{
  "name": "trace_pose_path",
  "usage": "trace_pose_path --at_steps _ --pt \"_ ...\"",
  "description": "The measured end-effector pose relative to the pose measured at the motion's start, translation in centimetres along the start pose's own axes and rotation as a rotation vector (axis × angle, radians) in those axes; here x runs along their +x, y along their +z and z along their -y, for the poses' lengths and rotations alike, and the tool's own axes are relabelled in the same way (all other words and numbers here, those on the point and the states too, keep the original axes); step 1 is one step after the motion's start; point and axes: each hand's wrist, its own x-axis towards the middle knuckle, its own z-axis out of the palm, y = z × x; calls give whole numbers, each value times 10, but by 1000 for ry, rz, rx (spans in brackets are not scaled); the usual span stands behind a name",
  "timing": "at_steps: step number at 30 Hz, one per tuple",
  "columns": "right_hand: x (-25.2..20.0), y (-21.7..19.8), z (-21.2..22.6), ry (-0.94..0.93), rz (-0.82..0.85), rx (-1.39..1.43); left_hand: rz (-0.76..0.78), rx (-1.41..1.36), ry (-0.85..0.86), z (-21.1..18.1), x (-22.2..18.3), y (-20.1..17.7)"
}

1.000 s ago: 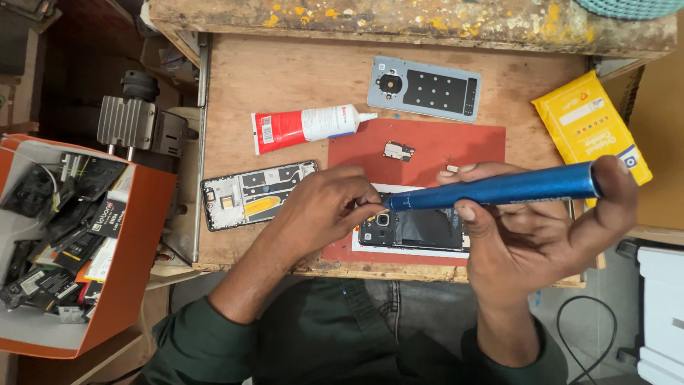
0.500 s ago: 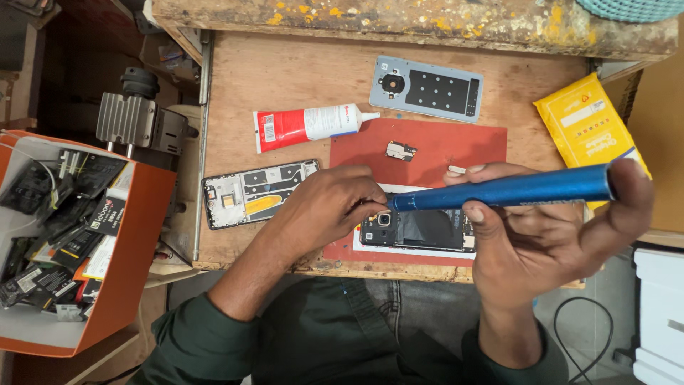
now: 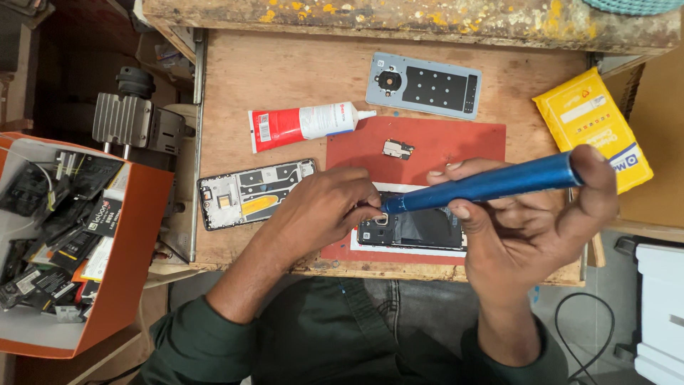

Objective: The person uses a blue precision screwdriver to remove and install screws on a disassembled smartphone. They handle the phone's internal components, including the battery and camera module, and place parts on the workbench.

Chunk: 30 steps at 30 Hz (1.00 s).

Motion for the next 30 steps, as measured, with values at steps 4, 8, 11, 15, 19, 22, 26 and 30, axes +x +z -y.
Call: trace_pose_path --at_steps 4,8,11,15,19,22,26,30 --pt "1 5 1 13 -5 -9 -48 -18 -52 -2 -5 -8" --pt "2 7 3 19 2 -83 -110 -11 -105 2 -11 -21" --pt "5 7 4 1 12 -105 -163 -6 -73 5 -16 -25" --pt "7 9 3 0 16 -110 -159 -55 -97 8 -20 -24" --pt "7 12 3 -17 26 -125 -152 -40 -88 10 -20 -22" --pt "8 11 5 -19 34 -129 -150 -46 -71 10 -18 -20" --pt "9 13 5 -15 22 -113 -138 -38 -73 10 -17 -20" --pt "8 15 2 -23 52 -110 -144 -38 -50 8 -16 -20"
